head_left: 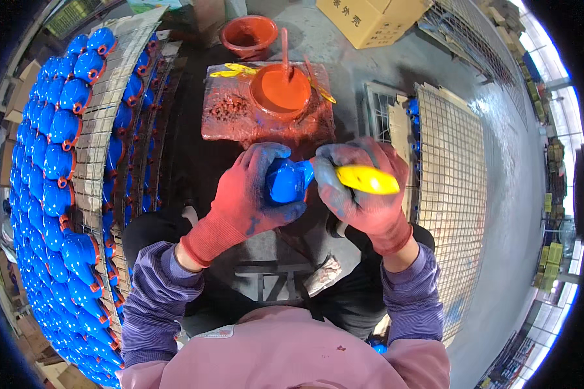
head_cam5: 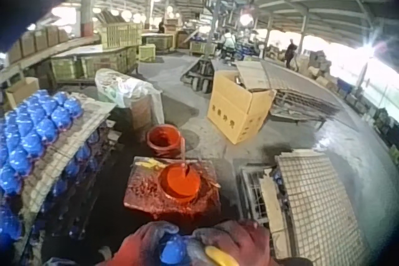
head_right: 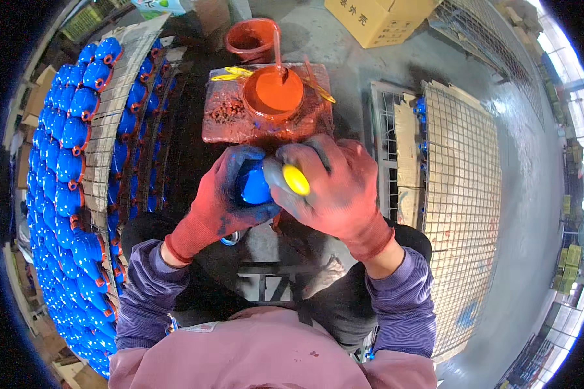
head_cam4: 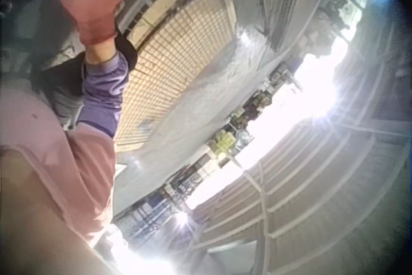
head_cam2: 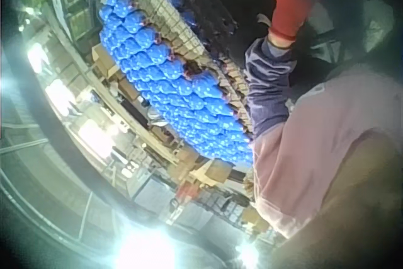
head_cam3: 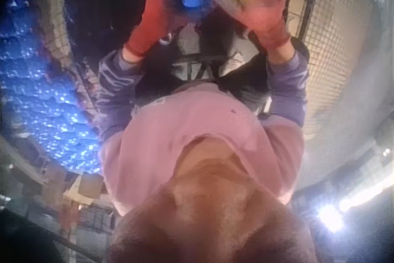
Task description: The person applies orange paint to the exterior of blue-coated industrial metal fittings with a brush.
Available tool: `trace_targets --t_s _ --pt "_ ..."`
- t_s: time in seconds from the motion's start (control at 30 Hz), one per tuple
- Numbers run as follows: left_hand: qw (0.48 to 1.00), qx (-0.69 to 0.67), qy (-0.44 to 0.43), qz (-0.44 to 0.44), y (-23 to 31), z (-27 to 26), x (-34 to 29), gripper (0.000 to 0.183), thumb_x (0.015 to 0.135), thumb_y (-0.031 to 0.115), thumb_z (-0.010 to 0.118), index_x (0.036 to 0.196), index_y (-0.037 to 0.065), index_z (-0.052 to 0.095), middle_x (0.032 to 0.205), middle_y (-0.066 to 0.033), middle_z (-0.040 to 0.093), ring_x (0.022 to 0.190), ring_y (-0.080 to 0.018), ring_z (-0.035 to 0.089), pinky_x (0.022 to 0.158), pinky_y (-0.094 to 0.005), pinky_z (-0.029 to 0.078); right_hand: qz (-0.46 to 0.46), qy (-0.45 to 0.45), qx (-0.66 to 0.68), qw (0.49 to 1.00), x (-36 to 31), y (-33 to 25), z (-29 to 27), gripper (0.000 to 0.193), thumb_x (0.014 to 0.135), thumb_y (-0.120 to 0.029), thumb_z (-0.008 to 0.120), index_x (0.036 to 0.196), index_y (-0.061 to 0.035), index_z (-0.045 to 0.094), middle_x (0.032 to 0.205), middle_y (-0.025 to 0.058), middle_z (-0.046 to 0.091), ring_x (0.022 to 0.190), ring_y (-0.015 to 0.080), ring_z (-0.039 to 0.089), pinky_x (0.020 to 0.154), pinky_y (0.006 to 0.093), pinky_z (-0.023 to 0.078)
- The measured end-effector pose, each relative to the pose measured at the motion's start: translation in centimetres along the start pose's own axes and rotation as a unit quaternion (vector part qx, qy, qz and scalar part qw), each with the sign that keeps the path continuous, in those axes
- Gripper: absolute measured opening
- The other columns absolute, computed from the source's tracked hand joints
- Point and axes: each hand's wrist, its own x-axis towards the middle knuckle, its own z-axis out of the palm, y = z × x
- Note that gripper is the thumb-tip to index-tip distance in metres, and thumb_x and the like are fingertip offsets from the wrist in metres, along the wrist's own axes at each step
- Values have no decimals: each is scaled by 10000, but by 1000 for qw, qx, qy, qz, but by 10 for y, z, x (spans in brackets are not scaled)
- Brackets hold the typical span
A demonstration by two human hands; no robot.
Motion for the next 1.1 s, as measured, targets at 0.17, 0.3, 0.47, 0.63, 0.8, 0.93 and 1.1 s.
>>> trace_targets --t_s 0.17,0.3,0.47,0.63,0.8,0.93,1.1 --pt "972 -199 28 -119 6 -2 3 680 664 250 847 1207 52 488 1129 -102 580 1010 -206 601 860 -332 495 57 101 138 984 -15 8 7 306 725 -122 721 1013 -95 621 1021 64 625 875 209 618 712 337 487" --pt "883 -420 53 -204 11 -7 5 602 729 207 802 1217 45 489 1111 -76 585 998 -180 601 864 -318 504 188 243 403 862 -7 3 32 289 865 -62 619 1145 -32 552 984 105 633 782 150 616 633 242 491" --pt "786 -575 -6 -228 12 -12 2 501 836 248 637 1258 25 483 1169 -98 577 1075 -206 585 939 -357 489 282 226 567 740 -14 14 38 333 915 -118 579 1218 -1 504 1046 99 628 798 110 586 641 234 481" --pt "529 -813 -102 -222 4 -8 -7 708 862 477 546 1385 25 394 1336 -176 505 1211 -326 522 1051 -465 398 325 196 617 690 -2 11 34 391 933 -232 555 1231 16 508 1080 114 628 809 158 645 651 265 528" --pt "381 -886 -221 -146 3 4 -8 764 830 541 579 1380 40 404 1374 -241 452 1228 -416 488 1005 -584 414 334 186 773 506 3 6 33 414 886 -253 601 1220 -19 529 1054 107 628 839 216 645 661 313 537" --pt "350 -891 -208 -198 20 4 -18 805 776 661 605 1322 87 465 1266 -252 520 1076 -520 541 924 -599 464 309 200 760 536 -2 8 40 380 879 -231 600 1182 -11 539 1045 120 625 859 238 641 660 332 526" --pt "439 -815 -262 -273 11 0 -15 760 729 534 691 1281 57 478 1255 -262 517 1055 -470 581 898 -565 501 295 172 696 631 3 1 9 362 891 -255 565 1139 5 523 1006 142 620 845 235 639 611 299 527"
